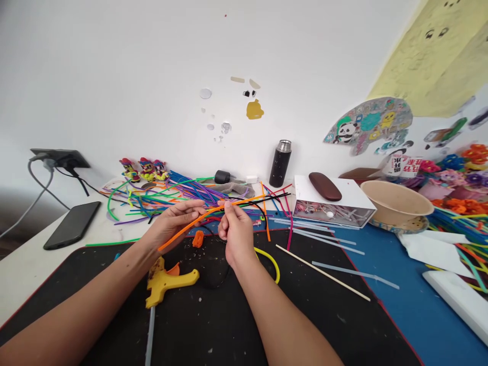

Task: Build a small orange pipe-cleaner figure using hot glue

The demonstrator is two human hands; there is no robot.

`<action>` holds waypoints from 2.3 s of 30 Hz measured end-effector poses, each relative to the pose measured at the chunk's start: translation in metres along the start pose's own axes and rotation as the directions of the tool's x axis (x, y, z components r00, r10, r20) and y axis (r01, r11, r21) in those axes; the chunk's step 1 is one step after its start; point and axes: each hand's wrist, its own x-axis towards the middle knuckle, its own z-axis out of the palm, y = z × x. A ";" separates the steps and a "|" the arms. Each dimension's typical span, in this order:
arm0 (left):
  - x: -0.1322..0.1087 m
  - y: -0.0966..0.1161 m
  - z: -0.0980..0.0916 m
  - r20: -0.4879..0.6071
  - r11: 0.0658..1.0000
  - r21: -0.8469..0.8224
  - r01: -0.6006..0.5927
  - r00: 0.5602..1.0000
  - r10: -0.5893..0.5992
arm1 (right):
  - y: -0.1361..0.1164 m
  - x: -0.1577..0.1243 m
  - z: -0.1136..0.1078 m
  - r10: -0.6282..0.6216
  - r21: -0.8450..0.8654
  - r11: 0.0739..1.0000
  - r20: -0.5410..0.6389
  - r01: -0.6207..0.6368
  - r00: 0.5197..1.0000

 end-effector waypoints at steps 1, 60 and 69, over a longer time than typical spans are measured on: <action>0.000 -0.001 0.001 0.032 0.998 0.069 -0.002 0.999 0.000 | -0.001 0.000 0.000 0.007 0.018 1.000 -0.001 -0.007 1.000; 0.002 0.027 -0.019 0.053 0.952 0.303 0.035 0.997 -0.053 | 0.015 -0.021 0.003 0.204 -0.775 0.559 0.473 0.294 0.857; 0.001 0.027 -0.021 0.031 0.974 0.219 0.051 0.998 -0.060 | 0.016 -0.023 0.004 0.235 -0.746 0.623 0.467 0.236 0.852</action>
